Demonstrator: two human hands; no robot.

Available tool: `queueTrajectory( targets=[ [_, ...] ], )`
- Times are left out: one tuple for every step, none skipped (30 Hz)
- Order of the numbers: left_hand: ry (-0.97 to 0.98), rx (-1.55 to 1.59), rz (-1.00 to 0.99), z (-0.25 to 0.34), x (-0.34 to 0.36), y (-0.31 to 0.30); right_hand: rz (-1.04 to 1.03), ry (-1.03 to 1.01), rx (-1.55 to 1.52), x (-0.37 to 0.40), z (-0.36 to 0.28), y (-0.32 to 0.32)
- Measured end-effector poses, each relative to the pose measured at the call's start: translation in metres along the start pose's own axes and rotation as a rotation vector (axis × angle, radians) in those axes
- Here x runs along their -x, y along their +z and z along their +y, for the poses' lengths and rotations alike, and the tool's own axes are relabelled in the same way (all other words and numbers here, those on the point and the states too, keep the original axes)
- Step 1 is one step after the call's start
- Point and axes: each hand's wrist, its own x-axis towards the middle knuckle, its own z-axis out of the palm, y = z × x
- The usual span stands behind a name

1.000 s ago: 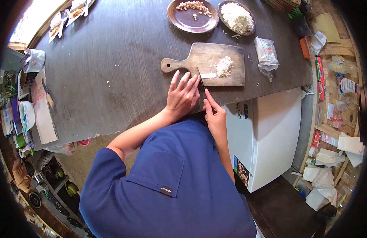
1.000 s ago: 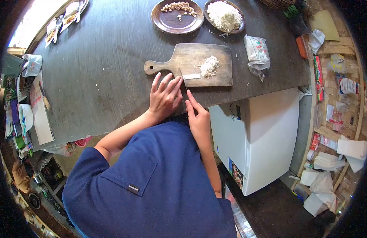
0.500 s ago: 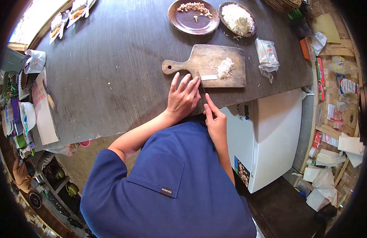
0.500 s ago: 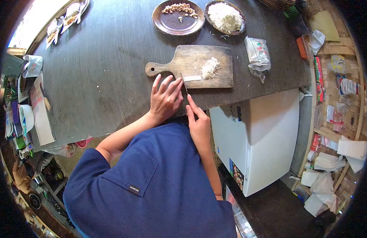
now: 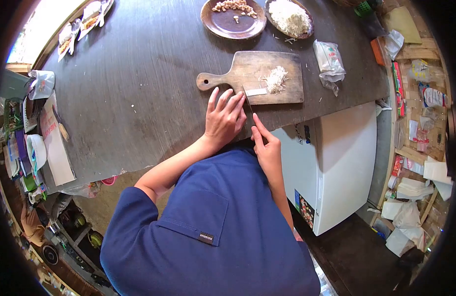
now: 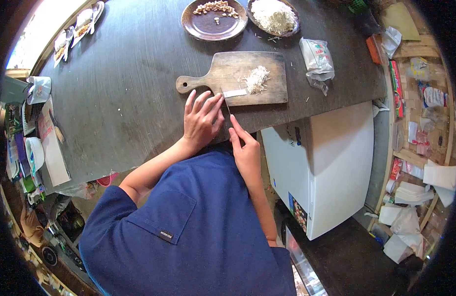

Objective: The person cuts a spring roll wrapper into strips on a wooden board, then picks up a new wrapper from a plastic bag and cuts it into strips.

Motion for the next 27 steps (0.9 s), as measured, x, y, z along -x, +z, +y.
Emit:
queueTrajectory(
  targets=[
    [-0.006,0.010,0.006,0.000,0.000,0.000,-0.012,-0.005,-0.035,-0.006,0.005,0.002],
    [0.001,0.012,0.003,0.000,0.001,0.000,-0.023,-0.011,-0.072,-0.009,0.008,0.004],
    [-0.002,0.020,0.006,0.000,0.001,0.000,-0.017,-0.010,-0.075,-0.010,0.005,0.004],
    [-0.007,0.026,0.012,-0.001,0.000,0.000,-0.019,-0.003,-0.075,-0.011,0.000,0.004],
    [-0.002,0.022,0.015,-0.001,0.000,0.000,-0.024,0.001,-0.076,-0.014,-0.003,0.004],
    [-0.002,0.022,0.018,-0.001,0.000,-0.001,-0.025,-0.006,-0.080,-0.012,-0.003,0.005],
    [-0.006,0.025,0.020,-0.001,0.000,-0.001,-0.025,-0.002,-0.072,-0.008,-0.001,0.003],
    [-0.008,0.025,0.020,-0.001,0.000,-0.001,-0.026,0.007,-0.062,-0.004,0.001,0.002],
    [-0.008,0.030,0.015,-0.001,-0.001,-0.003,-0.027,0.011,-0.060,-0.003,-0.001,0.000],
    [-0.007,0.037,0.010,0.000,-0.001,-0.003,-0.028,0.021,-0.029,-0.001,-0.005,-0.001],
    [-0.008,0.039,0.008,0.000,-0.001,-0.003,-0.028,0.029,-0.001,-0.001,-0.007,-0.002],
    [-0.012,0.040,0.015,0.000,-0.002,-0.003,-0.027,0.031,-0.001,-0.003,-0.007,-0.001],
    [-0.015,0.041,0.021,0.000,-0.002,-0.003,-0.032,0.029,-0.012,-0.006,-0.007,0.001],
    [-0.011,0.044,0.020,0.000,-0.001,-0.003,-0.035,0.027,-0.023,-0.009,-0.006,0.002],
    [-0.013,0.041,0.015,0.000,-0.001,-0.003,-0.030,0.026,-0.023,-0.013,-0.006,0.003],
    [-0.015,0.036,0.013,-0.001,-0.001,-0.003,-0.032,0.030,-0.041,-0.017,-0.006,0.005],
    [-0.013,0.032,0.017,-0.003,-0.002,-0.002,-0.036,0.033,-0.059,-0.020,-0.007,0.007],
    [0.001,0.018,0.011,-0.004,-0.001,-0.002,-0.037,0.030,-0.061,-0.021,-0.006,0.008],
    [0.013,0.006,0.006,-0.004,-0.001,-0.001,-0.041,0.027,-0.070,-0.022,-0.006,0.007],
    [0.012,0.006,0.010,-0.004,-0.002,-0.002,-0.045,0.022,-0.077,-0.023,-0.006,0.005],
    [0.013,0.002,0.000,-0.005,-0.003,-0.004,-0.047,0.019,-0.075,-0.023,-0.006,0.002],
    [0.014,-0.002,-0.012,-0.007,-0.003,-0.007,-0.073,0.071,-0.112,-0.020,-0.007,-0.002],
    [0.013,-0.003,-0.010,-0.008,-0.005,-0.008,-0.099,0.124,-0.148,-0.019,-0.007,-0.006],
    [0.025,-0.001,-0.014,-0.010,-0.007,-0.008,-0.099,0.122,-0.147,-0.019,-0.006,-0.011],
    [0.037,0.001,-0.017,-0.012,-0.011,-0.008,-0.126,0.140,-0.194,-0.020,-0.004,-0.017],
    [0.038,0.002,-0.014,-0.014,-0.014,-0.008,-0.153,0.158,-0.241,-0.021,-0.003,-0.023],
    [0.032,0.053,-0.015,-0.017,-0.018,-0.008,-0.166,0.170,-0.250,-0.023,-0.001,-0.029]
  ],
)
